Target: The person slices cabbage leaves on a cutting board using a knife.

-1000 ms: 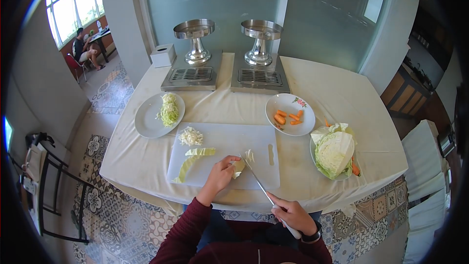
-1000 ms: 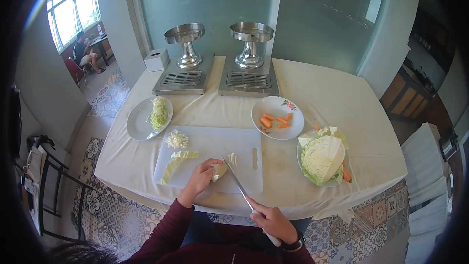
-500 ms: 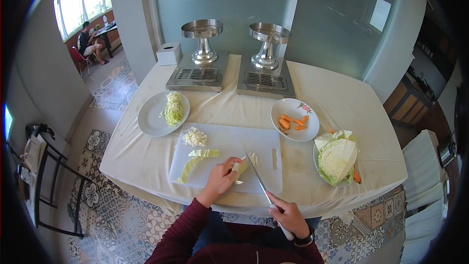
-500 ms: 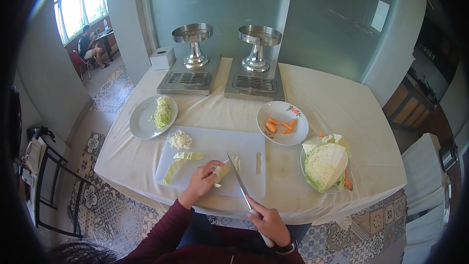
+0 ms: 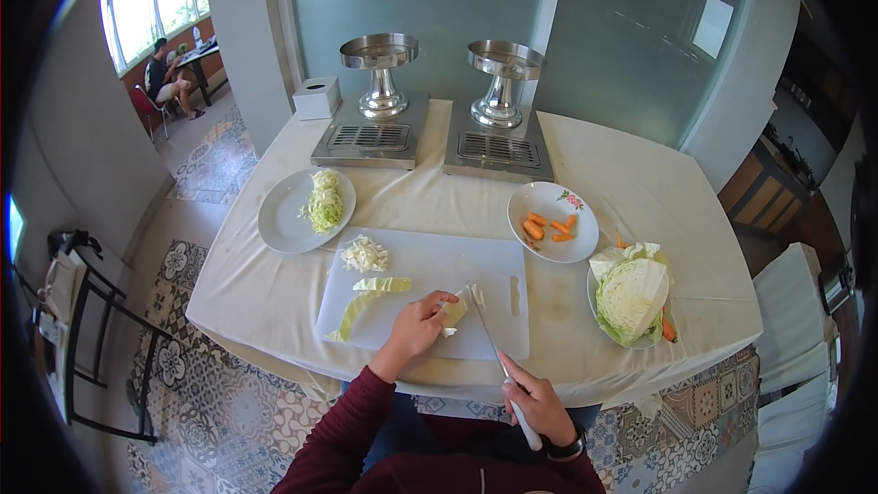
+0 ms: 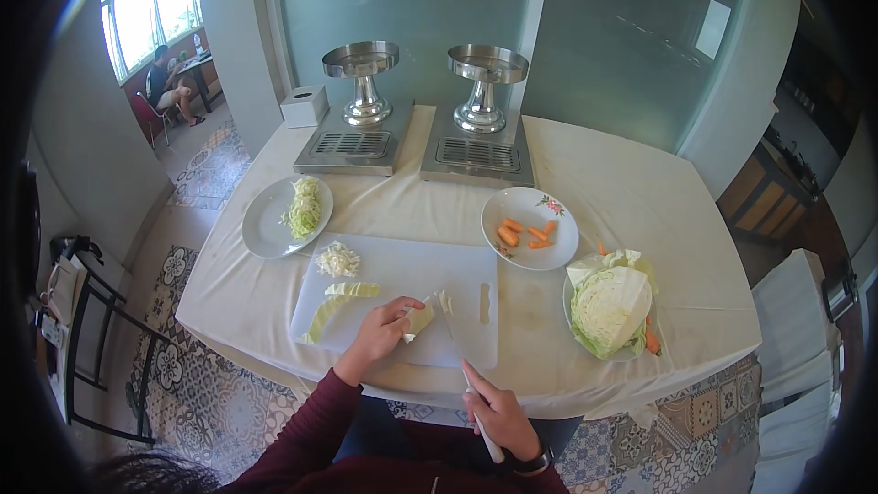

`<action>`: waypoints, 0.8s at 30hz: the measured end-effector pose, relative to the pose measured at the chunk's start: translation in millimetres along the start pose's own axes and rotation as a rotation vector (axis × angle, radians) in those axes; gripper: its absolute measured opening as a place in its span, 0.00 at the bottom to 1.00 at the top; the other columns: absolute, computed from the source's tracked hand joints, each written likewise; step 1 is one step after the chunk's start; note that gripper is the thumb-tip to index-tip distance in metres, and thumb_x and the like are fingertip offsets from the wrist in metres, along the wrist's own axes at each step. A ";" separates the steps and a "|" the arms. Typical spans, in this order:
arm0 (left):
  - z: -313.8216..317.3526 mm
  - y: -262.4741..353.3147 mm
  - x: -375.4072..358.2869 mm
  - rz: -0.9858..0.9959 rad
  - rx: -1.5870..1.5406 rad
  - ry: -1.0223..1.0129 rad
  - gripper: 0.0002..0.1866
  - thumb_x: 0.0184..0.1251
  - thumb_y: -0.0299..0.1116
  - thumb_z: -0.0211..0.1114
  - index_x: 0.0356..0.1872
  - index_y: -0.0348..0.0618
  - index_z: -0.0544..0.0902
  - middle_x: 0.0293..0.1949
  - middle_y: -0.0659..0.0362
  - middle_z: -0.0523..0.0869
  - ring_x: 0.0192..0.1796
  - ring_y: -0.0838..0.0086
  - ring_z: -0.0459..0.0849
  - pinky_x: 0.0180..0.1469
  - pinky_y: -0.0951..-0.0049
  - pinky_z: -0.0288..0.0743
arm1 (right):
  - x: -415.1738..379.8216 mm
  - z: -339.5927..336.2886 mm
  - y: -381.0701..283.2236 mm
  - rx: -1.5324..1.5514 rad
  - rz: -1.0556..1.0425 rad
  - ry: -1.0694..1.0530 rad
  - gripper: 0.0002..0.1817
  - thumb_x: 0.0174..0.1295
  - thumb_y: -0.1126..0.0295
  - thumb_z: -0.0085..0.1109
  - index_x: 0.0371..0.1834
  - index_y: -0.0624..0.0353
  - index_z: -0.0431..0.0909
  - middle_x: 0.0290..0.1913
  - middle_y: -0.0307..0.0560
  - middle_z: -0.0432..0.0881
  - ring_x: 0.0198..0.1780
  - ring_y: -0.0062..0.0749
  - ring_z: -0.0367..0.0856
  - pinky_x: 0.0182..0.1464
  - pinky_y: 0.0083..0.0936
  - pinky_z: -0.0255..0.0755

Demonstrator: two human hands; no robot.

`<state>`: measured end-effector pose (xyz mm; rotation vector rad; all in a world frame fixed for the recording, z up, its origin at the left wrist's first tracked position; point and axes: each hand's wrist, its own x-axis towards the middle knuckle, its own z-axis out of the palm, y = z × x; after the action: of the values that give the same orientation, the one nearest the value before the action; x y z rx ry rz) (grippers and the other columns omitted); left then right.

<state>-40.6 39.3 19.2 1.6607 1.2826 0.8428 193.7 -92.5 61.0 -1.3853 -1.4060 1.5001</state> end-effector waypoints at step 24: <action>-5.8 40.4 4.0 0.033 0.374 -0.198 0.30 0.62 0.31 0.55 0.69 0.61 0.74 0.40 0.46 0.88 0.33 0.48 0.86 0.42 0.53 0.78 | -4.2 -7.0 -0.3 -0.651 -0.275 0.128 0.32 0.60 0.70 0.64 0.71 0.46 0.74 0.17 0.50 0.66 0.17 0.32 0.66 0.27 0.28 0.68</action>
<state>-28.8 40.0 58.5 2.0064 1.3330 0.4587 201.3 -94.4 63.2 -1.5329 -2.0045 0.7857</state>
